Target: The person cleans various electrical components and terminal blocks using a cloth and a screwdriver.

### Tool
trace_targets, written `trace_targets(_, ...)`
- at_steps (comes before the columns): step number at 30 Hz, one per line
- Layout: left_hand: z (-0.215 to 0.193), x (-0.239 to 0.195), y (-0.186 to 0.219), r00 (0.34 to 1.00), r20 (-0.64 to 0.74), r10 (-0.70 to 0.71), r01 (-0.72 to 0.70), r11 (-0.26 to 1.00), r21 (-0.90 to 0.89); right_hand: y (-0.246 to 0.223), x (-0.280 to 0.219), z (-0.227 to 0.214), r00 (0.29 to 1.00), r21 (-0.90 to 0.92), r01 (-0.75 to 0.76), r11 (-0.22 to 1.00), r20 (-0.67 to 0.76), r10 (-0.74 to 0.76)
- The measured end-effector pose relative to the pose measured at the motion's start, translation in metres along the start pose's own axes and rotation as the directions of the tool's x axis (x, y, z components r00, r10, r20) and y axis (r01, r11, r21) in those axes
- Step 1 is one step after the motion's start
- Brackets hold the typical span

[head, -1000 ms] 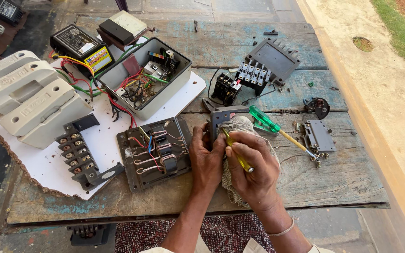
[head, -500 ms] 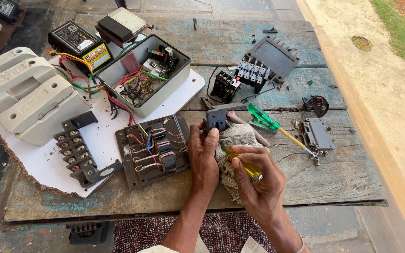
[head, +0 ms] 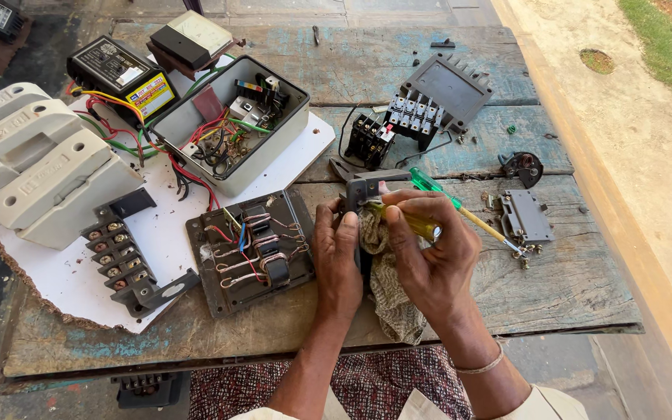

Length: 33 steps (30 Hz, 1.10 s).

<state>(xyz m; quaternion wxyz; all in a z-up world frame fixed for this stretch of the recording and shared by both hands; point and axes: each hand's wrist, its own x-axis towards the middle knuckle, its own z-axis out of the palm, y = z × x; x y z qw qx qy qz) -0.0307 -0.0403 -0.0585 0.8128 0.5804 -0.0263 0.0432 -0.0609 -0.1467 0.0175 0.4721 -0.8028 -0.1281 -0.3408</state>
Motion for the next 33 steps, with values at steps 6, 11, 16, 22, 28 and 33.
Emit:
trace_targets(6, 0.001, 0.004, 0.008, 0.999, 0.007, 0.053, -0.051, 0.988, -0.148, -0.004, -0.025, 0.007, 1.0, -0.051, -0.007, 0.999, 0.024, 0.009)
trace_targets(11, 0.002, 0.006, 0.001, 1.0, -0.024, 0.01, -0.013, 0.988, -0.151, -0.007, -0.052, -0.001, 0.998, -0.065, 0.016, 0.998, 0.06, -0.012)
trace_targets(16, 0.001, 0.005, 0.003, 1.0, -0.003, 0.029, -0.03, 0.993, -0.111, 0.002, -0.031, -0.006, 0.993, 0.005, -0.098, 0.995, 0.068, 0.097)
trace_targets(22, 0.001, 0.007, -0.001, 1.0, 0.01, 0.028, -0.026, 0.989, -0.147, 0.007, -0.004, 0.003, 0.999, 0.033, 0.001, 0.999, 0.047, -0.003)
trace_targets(28, 0.0, 0.01, -0.005, 0.998, -0.003, 0.068, -0.067, 0.975, -0.21, 0.004, -0.039, -0.018, 0.984, 0.054, -0.125, 0.991, 0.138, 0.117)
trace_targets(33, 0.002, 0.005, 0.002, 0.997, 0.069, 0.03, -0.026, 0.998, -0.055, 0.016, -0.007, -0.022, 0.915, -0.047, -0.33, 0.943, 0.23, 0.331)
